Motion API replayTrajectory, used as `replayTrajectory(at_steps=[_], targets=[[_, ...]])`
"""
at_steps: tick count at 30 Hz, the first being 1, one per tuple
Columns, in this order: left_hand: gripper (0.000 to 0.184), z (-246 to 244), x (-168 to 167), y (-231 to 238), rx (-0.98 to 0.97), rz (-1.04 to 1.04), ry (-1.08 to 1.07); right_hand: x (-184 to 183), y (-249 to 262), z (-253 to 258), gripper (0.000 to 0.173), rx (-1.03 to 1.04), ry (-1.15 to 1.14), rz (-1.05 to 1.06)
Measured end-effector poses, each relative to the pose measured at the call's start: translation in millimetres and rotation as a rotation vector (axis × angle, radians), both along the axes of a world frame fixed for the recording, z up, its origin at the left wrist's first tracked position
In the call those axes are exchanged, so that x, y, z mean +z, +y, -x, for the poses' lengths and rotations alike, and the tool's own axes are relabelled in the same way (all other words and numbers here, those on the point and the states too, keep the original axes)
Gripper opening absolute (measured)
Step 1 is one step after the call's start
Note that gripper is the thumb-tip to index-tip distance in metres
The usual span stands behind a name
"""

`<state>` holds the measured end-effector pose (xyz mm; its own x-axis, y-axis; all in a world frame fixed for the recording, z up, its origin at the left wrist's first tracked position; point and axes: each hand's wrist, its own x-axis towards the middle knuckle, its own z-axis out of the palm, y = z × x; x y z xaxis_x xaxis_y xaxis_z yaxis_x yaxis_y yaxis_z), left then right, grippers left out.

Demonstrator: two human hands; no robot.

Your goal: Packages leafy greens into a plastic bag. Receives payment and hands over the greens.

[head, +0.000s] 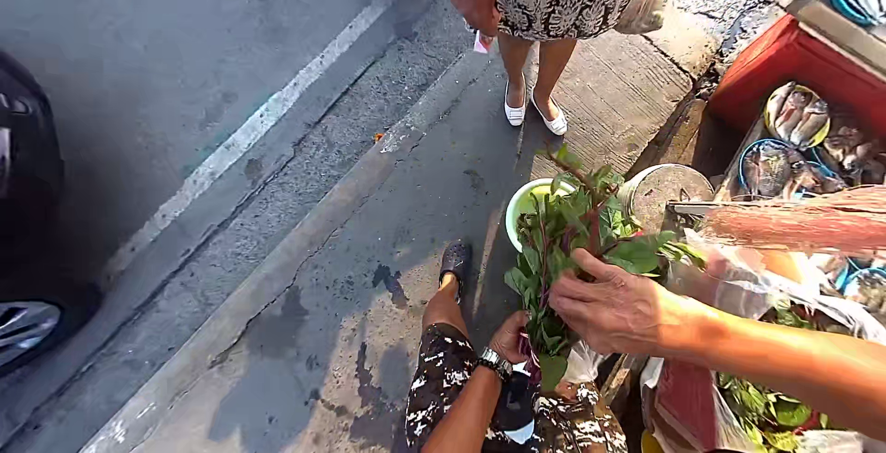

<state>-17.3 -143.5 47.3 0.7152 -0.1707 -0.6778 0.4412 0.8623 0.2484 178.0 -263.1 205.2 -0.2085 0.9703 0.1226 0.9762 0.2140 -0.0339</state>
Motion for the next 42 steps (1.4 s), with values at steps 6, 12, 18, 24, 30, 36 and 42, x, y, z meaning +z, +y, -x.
replayTrajectory(at_steps=[6,12,18,24,30,36,42], targets=[[0.027,-9,106,-50,0.158,0.119,-0.374,106,-65,18,0.032,-0.241,-0.167,-0.269],[0.027,-54,176,-69,0.019,-0.022,-0.607,182,-166,78,0.055,-0.943,0.122,-0.996],[0.047,-73,195,-111,-0.246,-0.624,-0.472,92,-199,100,0.138,-1.287,1.458,-1.085],[0.069,-49,156,-171,-0.628,-1.39,-0.531,21,-222,119,0.105,-1.549,1.875,-0.942],[0.073,-28,188,-212,-0.959,-2.053,-0.614,7,-248,140,0.105,-1.397,2.012,-0.979],[0.075,-27,220,-251,-1.05,-2.163,-0.816,13,-265,140,0.078,-1.346,2.106,-1.394],[0.086,-49,241,-222,-1.227,-1.546,-1.029,-25,-321,147,0.043,-1.097,2.186,-1.711]])
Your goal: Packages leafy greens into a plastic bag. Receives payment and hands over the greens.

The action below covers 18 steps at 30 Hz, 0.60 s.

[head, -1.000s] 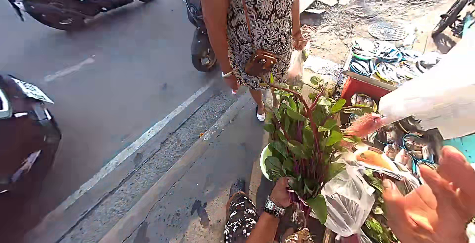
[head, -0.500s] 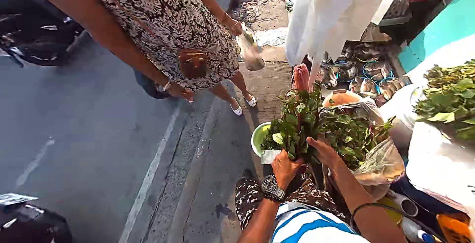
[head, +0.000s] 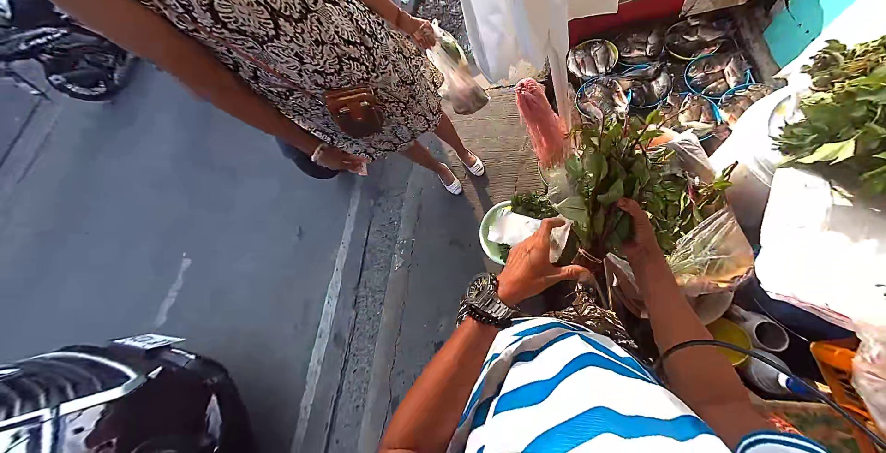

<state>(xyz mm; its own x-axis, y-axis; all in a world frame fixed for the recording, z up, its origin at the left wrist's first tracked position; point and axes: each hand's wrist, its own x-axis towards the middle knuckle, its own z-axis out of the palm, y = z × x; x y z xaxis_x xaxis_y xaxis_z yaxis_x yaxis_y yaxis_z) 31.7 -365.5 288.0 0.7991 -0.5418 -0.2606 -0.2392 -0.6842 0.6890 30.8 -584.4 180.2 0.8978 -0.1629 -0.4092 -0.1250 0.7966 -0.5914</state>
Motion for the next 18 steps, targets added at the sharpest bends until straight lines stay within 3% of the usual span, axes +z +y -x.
replayTrajectory(at_steps=[3,4,6,9,12,18], targets=[[0.028,-16,-6,30,-0.083,0.326,0.055,-1,-36,11,0.033,-0.129,-0.129,0.005],[0.019,-21,-6,39,-0.105,0.355,0.06,1,-46,15,0.026,-0.185,-0.169,0.016],[0.025,-32,-7,50,-0.108,0.279,0.008,7,-64,20,0.029,-0.272,-0.249,0.018],[0.03,-43,-19,56,0.016,0.053,-0.025,20,-70,20,0.06,-0.303,-0.318,-0.117],[0.068,-44,-34,52,0.176,-0.028,0.061,33,-51,15,0.054,-0.322,-0.24,-0.273],[0.085,-19,4,40,0.55,0.373,0.326,59,9,-9,0.036,-0.144,-0.23,-0.174]])
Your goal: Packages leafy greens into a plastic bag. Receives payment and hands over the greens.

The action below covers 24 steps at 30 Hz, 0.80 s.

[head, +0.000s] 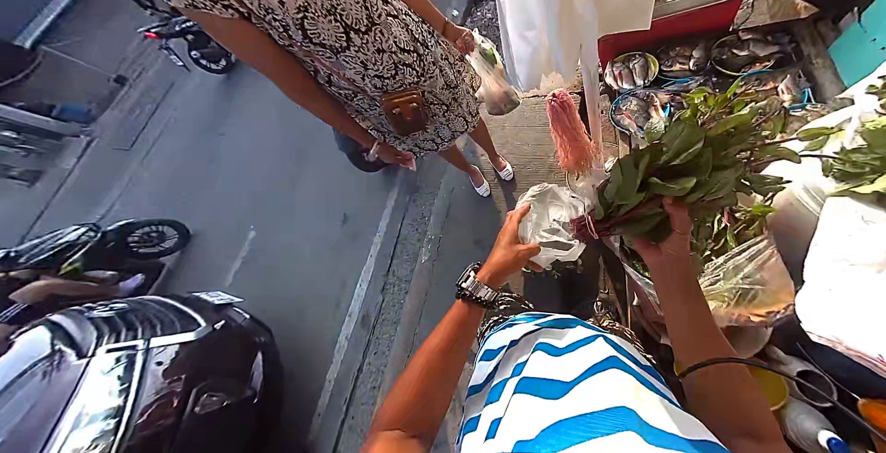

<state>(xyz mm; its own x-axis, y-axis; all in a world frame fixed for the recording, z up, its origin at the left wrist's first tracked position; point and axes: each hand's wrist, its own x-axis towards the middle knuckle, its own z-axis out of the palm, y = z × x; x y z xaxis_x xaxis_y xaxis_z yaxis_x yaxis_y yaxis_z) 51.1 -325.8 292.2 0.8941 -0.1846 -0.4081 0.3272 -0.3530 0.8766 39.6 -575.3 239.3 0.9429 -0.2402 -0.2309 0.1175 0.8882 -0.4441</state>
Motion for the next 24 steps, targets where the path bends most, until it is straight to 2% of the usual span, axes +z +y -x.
replayTrajectory(at_steps=[3,6,9,12,15,17,20,22,24], targets=[[0.086,14,25,8,0.143,0.165,0.04,14,34,-13,0.04,0.076,0.006,0.026],[0.085,28,39,26,0.178,0.252,0.048,24,65,-21,0.036,0.176,0.017,0.108],[0.086,36,35,44,0.208,0.164,0.013,22,83,-29,0.042,0.244,0.014,0.212],[0.085,35,28,58,0.196,0.045,-0.028,18,89,-37,0.048,0.224,-0.024,0.223],[0.086,36,31,60,0.201,0.068,-0.024,28,95,-37,0.047,0.219,-0.049,0.235],[0.084,37,41,57,0.211,0.152,-0.008,33,105,-35,0.04,0.236,-0.06,0.278],[0.058,35,55,57,0.319,0.308,-0.015,15,130,-29,0.036,0.323,-0.09,0.428],[0.064,32,55,64,0.367,0.356,-0.005,-12,146,-27,0.045,0.396,-0.136,0.646],[0.072,31,50,68,0.413,0.37,0.018,-32,153,-26,0.062,0.489,-0.125,0.889]])
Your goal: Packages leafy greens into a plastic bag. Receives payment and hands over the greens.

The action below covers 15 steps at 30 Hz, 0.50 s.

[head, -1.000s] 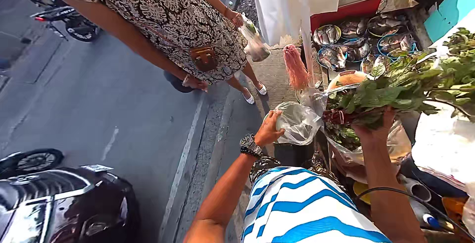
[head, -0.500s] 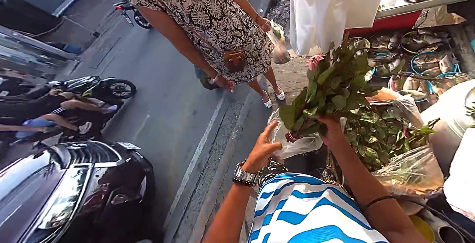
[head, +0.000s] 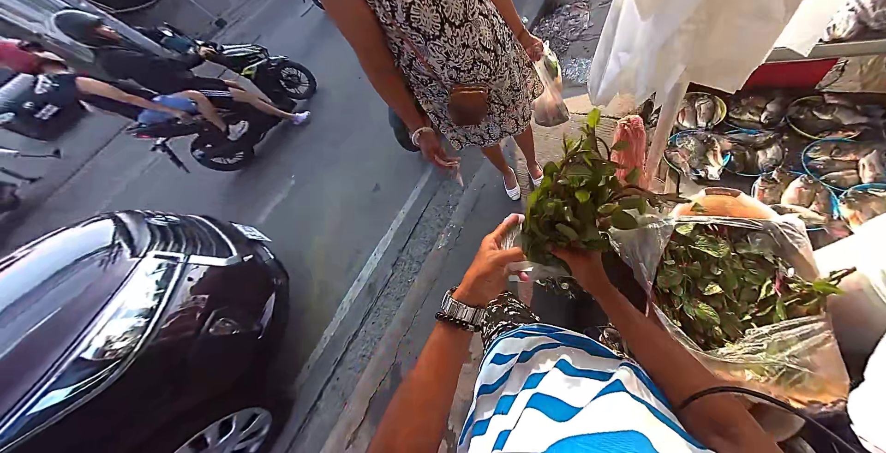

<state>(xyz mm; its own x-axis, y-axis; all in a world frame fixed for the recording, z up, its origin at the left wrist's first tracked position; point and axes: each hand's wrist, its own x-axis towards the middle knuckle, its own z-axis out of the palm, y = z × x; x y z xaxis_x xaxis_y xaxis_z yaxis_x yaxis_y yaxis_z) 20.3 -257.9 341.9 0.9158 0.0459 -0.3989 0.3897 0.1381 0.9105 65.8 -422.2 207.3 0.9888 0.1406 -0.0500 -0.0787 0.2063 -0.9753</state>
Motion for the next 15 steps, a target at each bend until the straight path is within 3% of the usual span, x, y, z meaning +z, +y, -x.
replayTrajectory(at_steps=[4,9,12,15], targets=[[0.077,7,-8,8,0.059,0.009,0.036,2,-10,7,0.074,-0.003,-0.085,0.203],[0.067,19,-11,22,-0.026,0.017,-0.134,29,-41,37,0.06,0.084,-0.434,0.346],[0.059,26,-27,27,-0.099,-0.061,-0.213,-5,-39,20,0.05,0.189,-0.53,0.324],[0.087,37,-48,28,-0.191,0.005,-0.166,-18,-41,12,0.051,0.1,-0.564,0.436]])
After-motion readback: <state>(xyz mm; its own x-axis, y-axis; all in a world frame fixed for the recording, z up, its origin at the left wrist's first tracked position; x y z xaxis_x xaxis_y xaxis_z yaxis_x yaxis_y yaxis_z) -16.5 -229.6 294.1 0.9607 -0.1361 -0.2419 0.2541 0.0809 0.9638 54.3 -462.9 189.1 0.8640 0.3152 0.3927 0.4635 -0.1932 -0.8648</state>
